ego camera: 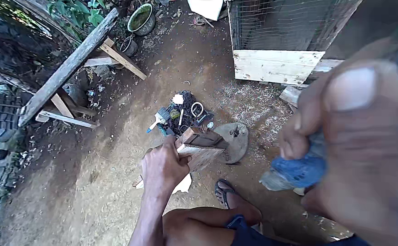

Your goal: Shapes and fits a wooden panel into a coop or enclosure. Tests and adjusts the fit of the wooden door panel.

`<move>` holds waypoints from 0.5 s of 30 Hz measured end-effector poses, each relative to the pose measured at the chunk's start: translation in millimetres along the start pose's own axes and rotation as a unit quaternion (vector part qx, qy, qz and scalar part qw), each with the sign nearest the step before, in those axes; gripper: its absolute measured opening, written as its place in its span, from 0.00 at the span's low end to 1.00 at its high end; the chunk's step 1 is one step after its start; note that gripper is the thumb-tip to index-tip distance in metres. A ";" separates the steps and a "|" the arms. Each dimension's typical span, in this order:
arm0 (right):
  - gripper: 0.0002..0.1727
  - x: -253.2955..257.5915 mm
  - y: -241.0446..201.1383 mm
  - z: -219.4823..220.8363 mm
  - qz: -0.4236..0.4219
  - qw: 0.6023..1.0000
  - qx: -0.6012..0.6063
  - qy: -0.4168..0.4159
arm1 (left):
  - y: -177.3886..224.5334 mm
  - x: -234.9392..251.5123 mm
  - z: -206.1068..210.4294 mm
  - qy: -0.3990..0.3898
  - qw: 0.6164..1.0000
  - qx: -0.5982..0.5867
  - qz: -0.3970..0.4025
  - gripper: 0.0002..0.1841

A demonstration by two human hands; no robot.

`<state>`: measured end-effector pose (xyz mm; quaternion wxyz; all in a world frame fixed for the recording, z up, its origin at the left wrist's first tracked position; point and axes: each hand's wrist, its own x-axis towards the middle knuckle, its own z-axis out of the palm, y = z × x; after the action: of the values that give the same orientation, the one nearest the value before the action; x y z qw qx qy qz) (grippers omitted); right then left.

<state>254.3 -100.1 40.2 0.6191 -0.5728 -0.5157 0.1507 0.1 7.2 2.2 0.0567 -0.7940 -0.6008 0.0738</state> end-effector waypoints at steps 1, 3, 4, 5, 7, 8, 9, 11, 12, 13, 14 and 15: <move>0.17 -14.8 10.2 10.8 0.014 0.999 -0.004 -0.029 | 0.6 0.6 0.0 0.003 1.000 0.002 0.002 0.25; 0.22 -44.3 31.6 24.4 0.145 0.959 -0.100 -0.222 | 1.8 -0.2 -1.8 -0.007 1.000 0.004 -0.004 0.26; 0.22 -45.8 36.3 25.7 0.218 0.913 -0.112 -0.327 | 0.0 -3.0 -3.2 -0.019 1.000 -0.002 -0.015 0.28; 0.21 -42.4 37.2 25.6 0.245 0.884 -0.119 -0.379 | -1.2 -4.0 -3.4 -0.023 0.999 -0.004 -0.023 0.28; 0.16 -38.8 29.3 23.0 0.177 0.905 -0.151 -0.356 | 0.8 -5.0 -4.3 -0.022 0.999 -0.005 -0.028 0.28; 0.14 -39.4 22.5 19.8 0.115 0.930 -0.169 -0.306 | 1.0 -7.5 -3.5 -0.022 0.999 -0.003 -0.025 0.27; 0.12 -35.0 15.1 15.1 0.055 0.952 -0.176 -0.245 | 1.6 -7.6 -2.2 -0.015 1.000 -0.005 -0.022 0.27; 0.14 -22.4 -4.3 3.2 -0.024 0.981 -0.134 -0.140 | 0.7 -9.6 -0.2 -0.005 1.000 -0.009 -0.016 0.26; 0.16 -17.3 -12.9 -1.3 -0.030 0.990 -0.096 -0.102 | 0.1 -9.1 0.0 0.002 1.000 -0.008 -0.010 0.25; 0.16 -15.3 -17.1 -1.8 -0.023 0.996 -0.053 -0.066 | 0.0 -8.2 0.9 0.015 1.000 -0.006 -0.002 0.24; 0.15 -17.3 -15.4 2.0 -0.018 0.999 -0.019 -0.036 | 0.1 -8.2 2.0 0.024 1.000 -0.005 0.004 0.23; 0.15 -23.1 -8.3 8.1 -0.013 0.999 -0.009 -0.029 | 0.3 -8.7 2.8 0.028 1.000 -0.005 0.005 0.23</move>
<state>234.7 -116.0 35.1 0.6004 -0.5674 -0.5420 0.1544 -2.5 -1.3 -0.2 0.0688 -0.7990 -0.5953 0.0492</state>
